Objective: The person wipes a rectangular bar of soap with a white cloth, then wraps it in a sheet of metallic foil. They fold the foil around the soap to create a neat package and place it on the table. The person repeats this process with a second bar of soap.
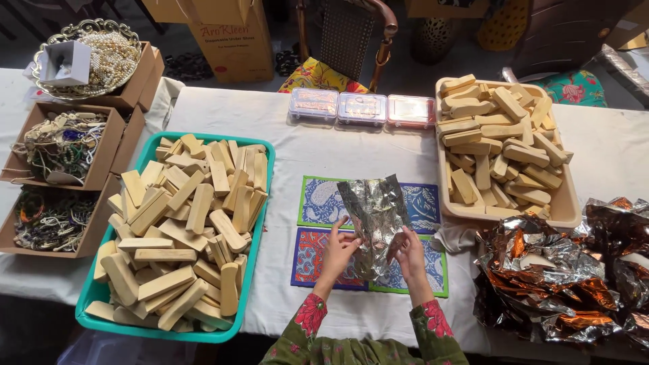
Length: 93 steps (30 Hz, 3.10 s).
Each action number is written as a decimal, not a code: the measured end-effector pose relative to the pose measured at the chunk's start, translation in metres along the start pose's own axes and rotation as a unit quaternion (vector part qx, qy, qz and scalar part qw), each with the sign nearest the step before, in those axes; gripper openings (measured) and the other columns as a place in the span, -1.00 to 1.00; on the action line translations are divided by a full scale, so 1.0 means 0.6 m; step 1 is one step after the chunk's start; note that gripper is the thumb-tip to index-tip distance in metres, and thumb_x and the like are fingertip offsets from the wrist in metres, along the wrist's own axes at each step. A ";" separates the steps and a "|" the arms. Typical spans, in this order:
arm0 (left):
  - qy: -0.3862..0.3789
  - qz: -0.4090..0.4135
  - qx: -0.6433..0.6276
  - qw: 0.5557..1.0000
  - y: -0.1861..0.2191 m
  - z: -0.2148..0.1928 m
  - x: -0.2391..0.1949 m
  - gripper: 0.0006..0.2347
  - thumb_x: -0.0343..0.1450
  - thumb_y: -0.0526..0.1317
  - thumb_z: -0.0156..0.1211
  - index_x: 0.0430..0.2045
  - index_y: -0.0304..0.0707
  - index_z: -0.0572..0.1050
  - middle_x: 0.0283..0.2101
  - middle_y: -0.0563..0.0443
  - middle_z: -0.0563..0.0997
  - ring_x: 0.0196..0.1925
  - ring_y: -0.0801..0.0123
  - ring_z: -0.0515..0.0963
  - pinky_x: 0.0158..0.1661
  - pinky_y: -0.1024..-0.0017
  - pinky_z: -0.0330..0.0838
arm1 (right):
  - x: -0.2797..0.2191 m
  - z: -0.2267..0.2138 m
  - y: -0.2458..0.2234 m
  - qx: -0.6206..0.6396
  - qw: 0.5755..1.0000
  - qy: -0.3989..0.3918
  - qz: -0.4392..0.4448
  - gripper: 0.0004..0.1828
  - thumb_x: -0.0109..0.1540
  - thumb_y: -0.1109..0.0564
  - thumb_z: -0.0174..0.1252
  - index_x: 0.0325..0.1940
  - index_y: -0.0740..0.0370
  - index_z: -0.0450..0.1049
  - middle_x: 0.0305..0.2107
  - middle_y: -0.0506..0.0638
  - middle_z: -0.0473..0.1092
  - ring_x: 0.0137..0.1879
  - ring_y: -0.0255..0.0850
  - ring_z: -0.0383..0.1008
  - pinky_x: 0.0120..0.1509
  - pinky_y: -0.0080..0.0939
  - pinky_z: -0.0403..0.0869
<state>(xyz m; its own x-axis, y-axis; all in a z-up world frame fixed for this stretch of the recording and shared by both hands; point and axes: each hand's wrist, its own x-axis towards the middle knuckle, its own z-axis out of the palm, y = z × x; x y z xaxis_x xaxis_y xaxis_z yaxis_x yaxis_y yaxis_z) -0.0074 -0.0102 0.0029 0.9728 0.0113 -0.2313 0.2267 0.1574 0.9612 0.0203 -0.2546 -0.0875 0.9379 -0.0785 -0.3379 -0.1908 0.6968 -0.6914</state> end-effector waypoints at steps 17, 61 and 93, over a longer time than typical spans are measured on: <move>0.141 0.295 0.411 0.851 0.141 -0.001 -0.045 -0.67 0.37 -0.05 0.29 -0.05 -0.15 0.49 0.01 -0.01 0.61 0.06 0.19 0.61 0.15 0.10 0.38 | -0.045 0.139 -0.111 -0.259 0.966 -0.003 -0.021 -0.09 0.06 0.46 0.04 0.50 0.04 0.15 0.10 0.14 0.34 -0.04 -0.16 0.55 -0.06 -0.18 0.61; -0.229 0.386 0.637 0.626 -0.133 0.017 0.011 -0.60 0.46 -0.27 -0.02 0.25 -0.17 0.38 0.40 -0.16 0.35 0.38 0.07 0.37 0.32 0.02 0.22 | -0.037 0.130 -0.159 -0.561 0.819 -0.080 -0.094 -0.41 0.03 0.12 0.38 0.17 0.16 0.54 -0.19 0.06 0.62 -0.11 -0.19 0.62 -0.04 -0.19 0.56; -0.106 0.266 0.484 0.827 -0.006 0.000 0.023 -0.48 0.22 -0.26 0.43 0.13 -0.11 0.50 -0.06 -0.01 0.58 0.00 0.12 0.59 0.20 0.08 0.36 | -0.021 0.153 -0.123 -0.750 0.601 -0.273 -0.053 -0.36 -0.05 0.01 0.53 0.11 -0.01 0.55 0.06 0.04 0.33 0.18 -0.03 0.43 0.25 -0.08 0.47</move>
<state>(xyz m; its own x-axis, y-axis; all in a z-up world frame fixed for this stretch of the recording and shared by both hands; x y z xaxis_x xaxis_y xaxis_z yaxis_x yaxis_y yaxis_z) 0.0050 -0.0108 -0.0038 0.9098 -0.3655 0.1964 -0.4050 -0.6792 0.6121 0.0492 -0.2397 0.0266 0.8449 0.4648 -0.2648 0.2156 -0.7489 -0.6266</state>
